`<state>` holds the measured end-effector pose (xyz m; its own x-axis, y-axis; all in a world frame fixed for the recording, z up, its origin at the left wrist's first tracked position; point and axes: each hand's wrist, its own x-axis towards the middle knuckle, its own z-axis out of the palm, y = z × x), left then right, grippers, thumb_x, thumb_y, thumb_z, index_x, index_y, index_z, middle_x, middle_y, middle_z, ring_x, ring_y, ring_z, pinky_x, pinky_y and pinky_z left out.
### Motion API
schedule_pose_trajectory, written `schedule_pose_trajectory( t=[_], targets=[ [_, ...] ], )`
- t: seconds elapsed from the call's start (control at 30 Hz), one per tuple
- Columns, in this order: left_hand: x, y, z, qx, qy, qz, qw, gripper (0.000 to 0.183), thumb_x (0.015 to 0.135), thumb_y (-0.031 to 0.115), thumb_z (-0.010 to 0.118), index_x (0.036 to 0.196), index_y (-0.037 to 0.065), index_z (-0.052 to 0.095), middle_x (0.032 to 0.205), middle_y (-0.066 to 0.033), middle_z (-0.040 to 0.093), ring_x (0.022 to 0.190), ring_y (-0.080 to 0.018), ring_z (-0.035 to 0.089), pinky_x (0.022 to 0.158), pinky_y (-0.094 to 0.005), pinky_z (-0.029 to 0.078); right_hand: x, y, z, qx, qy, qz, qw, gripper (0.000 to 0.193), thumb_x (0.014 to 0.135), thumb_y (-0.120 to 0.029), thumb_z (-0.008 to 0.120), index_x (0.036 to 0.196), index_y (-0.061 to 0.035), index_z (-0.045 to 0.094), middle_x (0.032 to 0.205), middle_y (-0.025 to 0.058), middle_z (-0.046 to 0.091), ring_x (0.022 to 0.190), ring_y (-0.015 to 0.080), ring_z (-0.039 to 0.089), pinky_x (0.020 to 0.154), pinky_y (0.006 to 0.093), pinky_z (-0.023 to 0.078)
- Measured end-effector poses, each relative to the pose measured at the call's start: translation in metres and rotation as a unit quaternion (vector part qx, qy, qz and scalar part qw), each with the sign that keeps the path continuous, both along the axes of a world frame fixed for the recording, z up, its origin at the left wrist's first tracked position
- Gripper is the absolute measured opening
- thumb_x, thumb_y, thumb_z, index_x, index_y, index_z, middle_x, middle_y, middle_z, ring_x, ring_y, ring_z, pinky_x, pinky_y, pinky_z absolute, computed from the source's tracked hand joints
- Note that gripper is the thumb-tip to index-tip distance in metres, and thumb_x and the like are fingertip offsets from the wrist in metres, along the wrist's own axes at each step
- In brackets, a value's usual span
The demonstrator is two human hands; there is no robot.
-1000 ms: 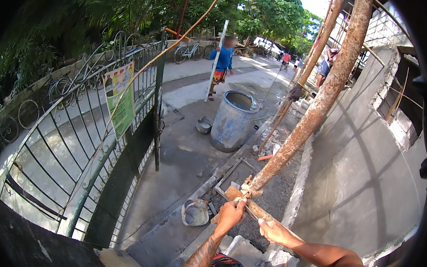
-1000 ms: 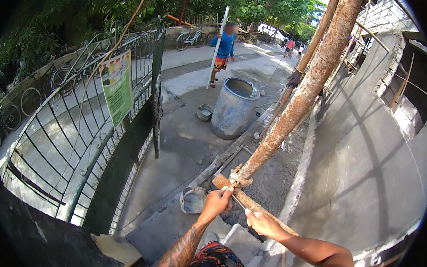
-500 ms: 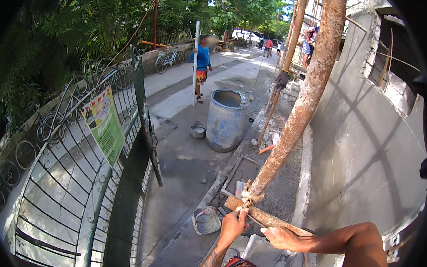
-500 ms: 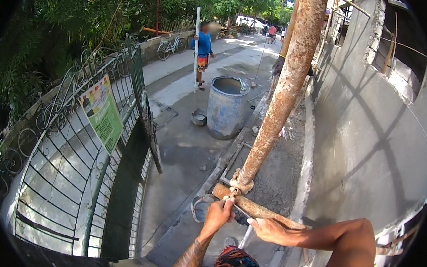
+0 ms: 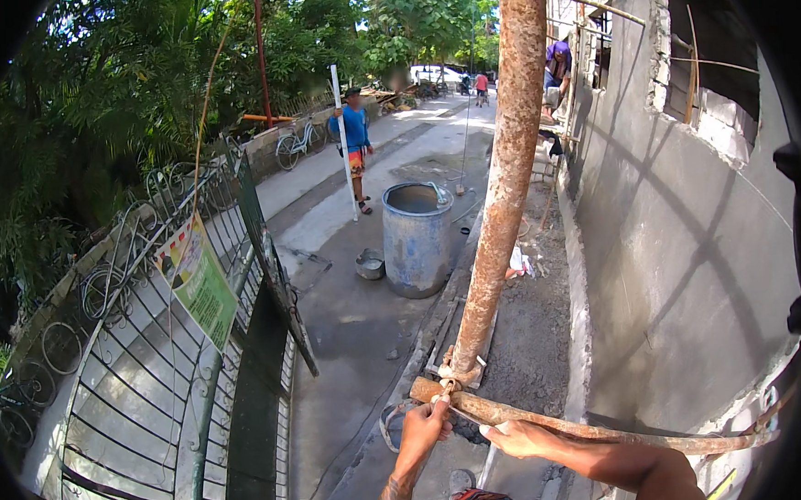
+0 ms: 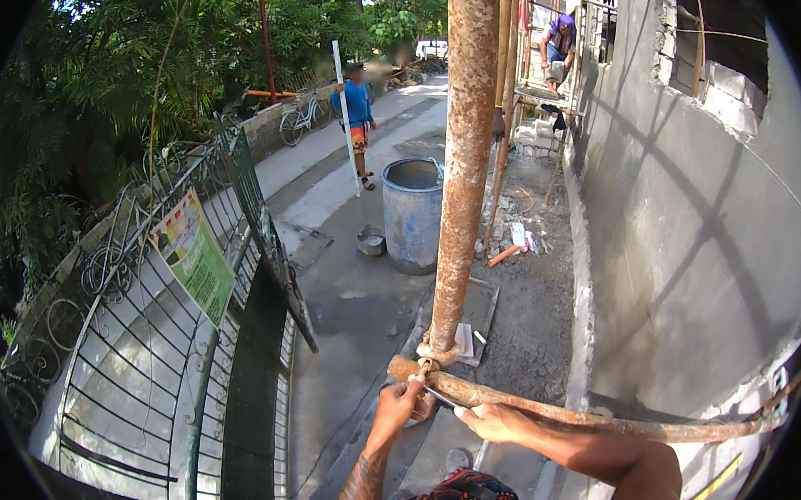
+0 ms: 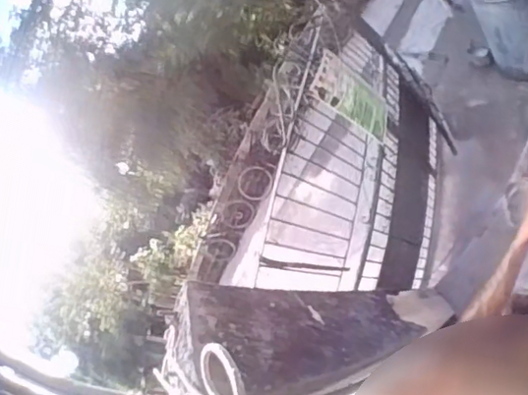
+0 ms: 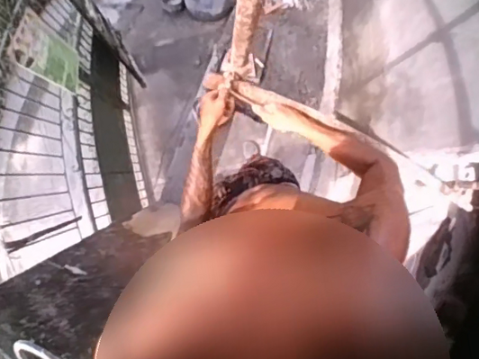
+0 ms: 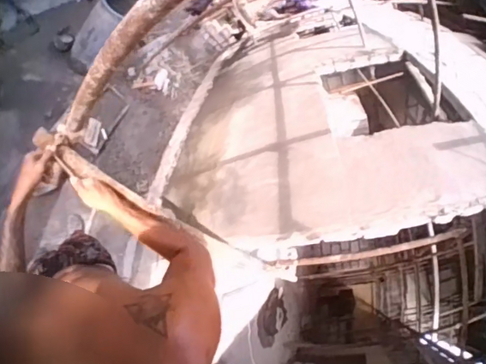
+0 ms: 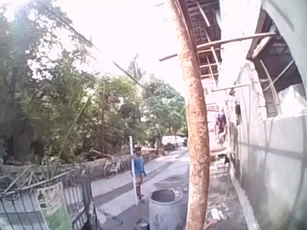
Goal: The person uses a wrench to tighten metal clamps on bamboo scaffolding poles, then moves to another section to tighten additional clamps. The person also briefly handles a large water barrel and walks through the construction area.
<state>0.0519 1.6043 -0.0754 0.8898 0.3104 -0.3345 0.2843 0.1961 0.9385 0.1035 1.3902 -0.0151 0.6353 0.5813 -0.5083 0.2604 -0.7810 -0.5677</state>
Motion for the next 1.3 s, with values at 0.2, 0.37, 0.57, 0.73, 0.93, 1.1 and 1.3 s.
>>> schedule_pose_trajectory(
  t=[0.2, 0.37, 0.57, 0.73, 0.93, 1.1, 1.3],
  targets=[
    [-0.004, -0.001, 0.007, 0.001, -0.008, 0.008, 1.000, 0.049, 0.098, 0.043, 0.058, 0.083, -0.003, 0.067, 0.065, -0.0086, 0.065, 0.056, -0.0140, 0.062, 0.052, -0.0275, 0.050, -0.002, 0.001, 0.008, -0.006, 0.002, 0.031, 0.999, 0.063, 0.101, -0.054, 0.038, 0.086, 0.0033, 0.062, 0.077, 0.0245, 0.064, 0.078, 0.0394, 0.064, 0.076, 0.0472, 0.048],
    [-0.006, -0.001, 0.011, -0.068, 0.017, -0.001, 0.998, 0.048, 0.100, 0.042, 0.054, 0.086, -0.003, 0.061, 0.066, -0.0109, 0.063, 0.057, -0.0202, 0.063, 0.054, -0.0315, 0.054, 0.000, -0.005, 0.032, 0.054, 0.024, 0.021, 0.998, 0.052, 0.103, -0.043, 0.038, 0.099, 0.0009, 0.065, 0.088, 0.0268, 0.067, 0.090, 0.0428, 0.067, 0.079, 0.0514, 0.048],
    [-0.008, -0.006, 0.012, -0.117, 0.038, 0.021, 0.992, 0.052, 0.101, 0.046, 0.050, 0.086, -0.002, 0.061, 0.066, -0.0110, 0.063, 0.056, -0.0210, 0.063, 0.055, -0.0337, 0.056, 0.022, 0.022, 0.083, -0.068, 0.098, 0.078, 0.990, 0.049, 0.102, -0.045, 0.041, 0.115, -0.0008, 0.059, 0.084, 0.0164, 0.064, 0.073, 0.0288, 0.066, 0.067, 0.0424, 0.050],
    [-0.001, -0.003, 0.010, -0.180, 0.035, -0.006, 0.983, 0.053, 0.101, 0.048, 0.048, 0.088, -0.001, 0.060, 0.064, -0.0094, 0.063, 0.054, -0.0198, 0.063, 0.054, -0.0322, 0.056, 0.037, 0.043, 0.105, -0.051, 0.224, -0.035, 0.973, 0.041, 0.104, -0.036, 0.044, 0.076, -0.0057, 0.051, 0.054, -0.0029, 0.040, 0.040, 0.0097, 0.034, 0.035, 0.0302, 0.029],
    [0.000, -0.006, -0.003, -0.151, 0.007, -0.016, 0.988, 0.055, 0.101, 0.051, 0.048, 0.089, -0.002, 0.061, 0.064, -0.0085, 0.063, 0.053, -0.0176, 0.062, 0.050, -0.0290, 0.052, 0.037, 0.049, 0.105, -0.199, 0.263, -0.030, 0.944, 0.040, 0.104, -0.036, 0.041, 0.097, -0.0024, 0.060, 0.058, -0.0004, 0.041, 0.044, 0.0126, 0.039, 0.041, 0.0307, 0.035],
    [0.003, -0.014, -0.009, -0.181, 0.002, 0.009, 0.983, 0.055, 0.101, 0.049, 0.049, 0.089, -0.003, 0.063, 0.062, -0.0066, 0.063, 0.050, -0.0142, 0.061, 0.047, -0.0274, 0.051, 0.035, 0.055, 0.099, -0.243, 0.156, 0.019, 0.957, 0.046, 0.103, -0.042, 0.040, 0.086, -0.0043, 0.059, 0.056, 0.0026, 0.044, 0.045, 0.0138, 0.044, 0.043, 0.0320, 0.037],
    [0.000, -0.021, -0.007, -0.133, -0.025, 0.042, 0.990, 0.053, 0.101, 0.045, 0.052, 0.082, -0.003, 0.064, 0.058, -0.0052, 0.061, 0.049, -0.0112, 0.059, 0.046, -0.0259, 0.048, 0.029, 0.038, 0.076, -0.212, 0.144, -0.013, 0.966, 0.038, 0.093, -0.030, 0.060, 0.104, 0.0061, 0.066, 0.078, 0.0191, 0.065, 0.066, 0.0308, 0.063, 0.060, 0.0454, 0.053]
  ],
)
